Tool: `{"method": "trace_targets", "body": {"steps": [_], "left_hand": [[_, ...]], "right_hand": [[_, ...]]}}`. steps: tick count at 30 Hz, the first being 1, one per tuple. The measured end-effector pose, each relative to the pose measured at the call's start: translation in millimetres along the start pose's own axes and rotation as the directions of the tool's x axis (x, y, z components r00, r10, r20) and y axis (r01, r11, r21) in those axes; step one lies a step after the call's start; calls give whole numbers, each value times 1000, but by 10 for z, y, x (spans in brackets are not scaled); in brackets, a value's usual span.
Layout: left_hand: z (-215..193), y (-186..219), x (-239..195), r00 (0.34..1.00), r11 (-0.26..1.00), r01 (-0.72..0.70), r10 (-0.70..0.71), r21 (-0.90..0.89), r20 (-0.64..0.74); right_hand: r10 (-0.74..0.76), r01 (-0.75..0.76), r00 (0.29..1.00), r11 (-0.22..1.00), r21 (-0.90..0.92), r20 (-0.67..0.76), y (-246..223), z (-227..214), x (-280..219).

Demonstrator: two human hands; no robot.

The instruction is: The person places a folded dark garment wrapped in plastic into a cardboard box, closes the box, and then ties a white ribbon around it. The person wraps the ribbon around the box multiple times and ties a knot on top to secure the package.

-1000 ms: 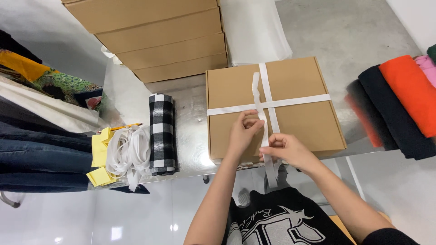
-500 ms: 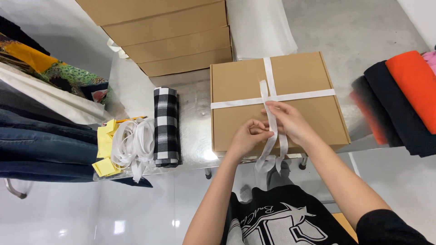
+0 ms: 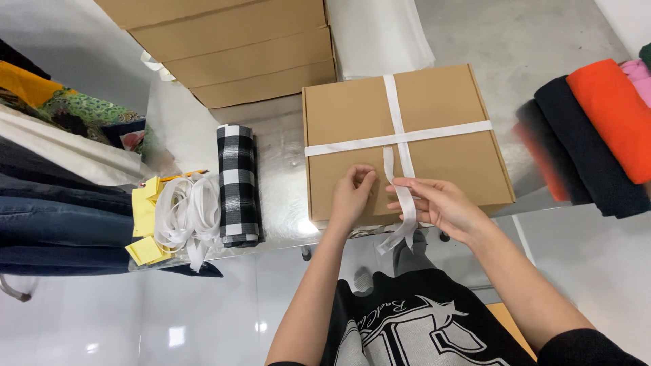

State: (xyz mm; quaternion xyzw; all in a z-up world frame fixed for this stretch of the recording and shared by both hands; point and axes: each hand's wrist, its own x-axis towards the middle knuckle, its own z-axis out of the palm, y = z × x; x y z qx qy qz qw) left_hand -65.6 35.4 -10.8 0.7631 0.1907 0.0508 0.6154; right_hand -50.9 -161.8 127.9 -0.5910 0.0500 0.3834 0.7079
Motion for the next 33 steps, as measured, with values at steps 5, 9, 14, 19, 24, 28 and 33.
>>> {"method": "trace_targets", "body": {"steps": [5,9,14,19,24,28,33], "left_hand": [[29,-59,23,1000,1000,6,-6,-1,-10],[-51,56,-4,999,997,15,-19,-69,-44],[-82,243,192,998,1000,-23,23,-3,-63],[-57,660,530,970,941,-193,225,279,-88],[153,695,1048,981,806,-141,193,575,-30],[238,504,1333,978,768,-159,209,621,-7],[230,446,1553,981,832,-122,183,541,-60]], "right_hand": [[18,-18,1000,1000,5,9,119,-84,156],[19,-19,1000,1000,-1,-4,101,-78,308],[17,-17,1000,999,-28,-3,30,-91,517],[23,-23,1000,998,-59,-5,-50,-110,735],[38,-40,999,995,-95,-18,-129,-174,925],[70,-70,998,986,-151,-7,-294,-170,1002],[30,-19,999,918,-396,21,-361,-401,1371]]}}
